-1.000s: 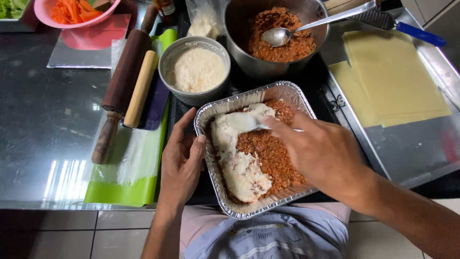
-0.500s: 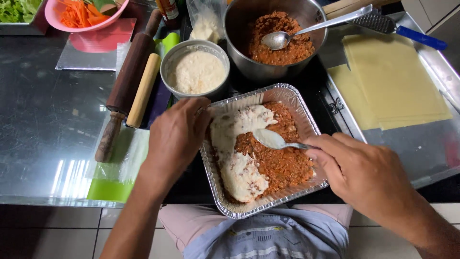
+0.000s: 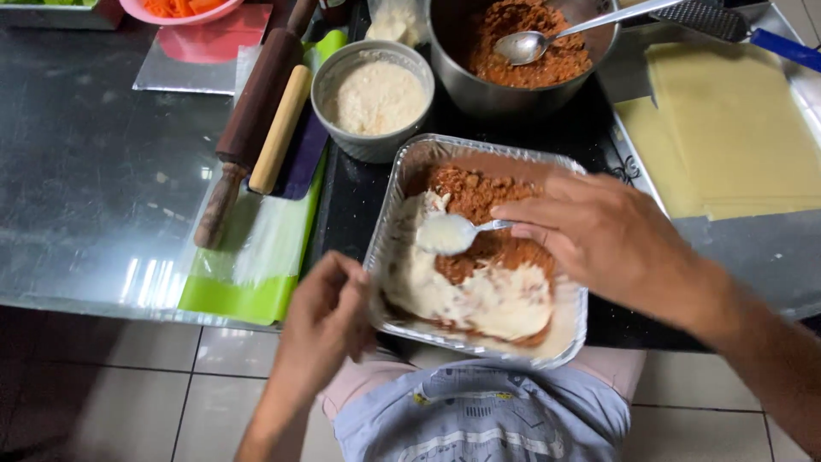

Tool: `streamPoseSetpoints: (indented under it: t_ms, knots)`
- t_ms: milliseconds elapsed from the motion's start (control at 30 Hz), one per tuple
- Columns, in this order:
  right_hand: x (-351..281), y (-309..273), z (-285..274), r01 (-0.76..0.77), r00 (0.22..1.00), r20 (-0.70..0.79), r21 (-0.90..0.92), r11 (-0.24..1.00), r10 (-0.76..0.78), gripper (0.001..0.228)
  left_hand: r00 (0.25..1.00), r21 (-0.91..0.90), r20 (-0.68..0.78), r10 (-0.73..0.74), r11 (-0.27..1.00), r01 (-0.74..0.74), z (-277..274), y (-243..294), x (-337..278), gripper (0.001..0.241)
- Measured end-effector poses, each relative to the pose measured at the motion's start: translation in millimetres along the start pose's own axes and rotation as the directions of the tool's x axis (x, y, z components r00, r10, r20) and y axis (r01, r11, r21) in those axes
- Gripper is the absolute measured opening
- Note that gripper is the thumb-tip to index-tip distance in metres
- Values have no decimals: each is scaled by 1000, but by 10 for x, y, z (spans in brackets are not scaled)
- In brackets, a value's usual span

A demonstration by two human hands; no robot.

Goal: The recorder is layering meat sauce and white sauce into an aluminum baking dish as part of lasagna preparation.

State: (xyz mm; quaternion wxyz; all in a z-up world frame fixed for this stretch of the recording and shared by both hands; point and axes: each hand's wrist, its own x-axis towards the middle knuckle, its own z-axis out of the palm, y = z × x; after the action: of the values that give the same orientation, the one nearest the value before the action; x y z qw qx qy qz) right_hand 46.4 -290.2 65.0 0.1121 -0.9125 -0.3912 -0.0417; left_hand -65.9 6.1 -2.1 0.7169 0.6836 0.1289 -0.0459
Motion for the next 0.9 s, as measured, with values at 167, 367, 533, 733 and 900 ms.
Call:
streamPoseSetpoints:
  t_ms: [167, 367, 533, 733, 900]
  knots:
    - [87, 133, -118, 253, 967, -2, 104, 962, -254, 34, 943, -115, 315, -110, 982, 153, 166, -35, -189, 20]
    - [99, 176, 13, 117, 988, -99, 6, 993, -115, 24, 977, 218, 203, -65, 976, 20, 122, 183, -35, 26]
    - [235, 71, 86, 116, 992, -55, 78, 990, -112, 24, 973, 426, -26, 231, 883, -198, 235, 379, 357, 43]
    - [469, 128, -229, -196, 980, 17, 227, 954, 197, 22, 942, 250, -51, 332, 918, -310, 379, 160, 804, 35]
    - [837, 249, -97, 81, 902, -429, 44, 996, -54, 23, 904, 260, -133, 407, 894, -364, 373, 115, 915, 26]
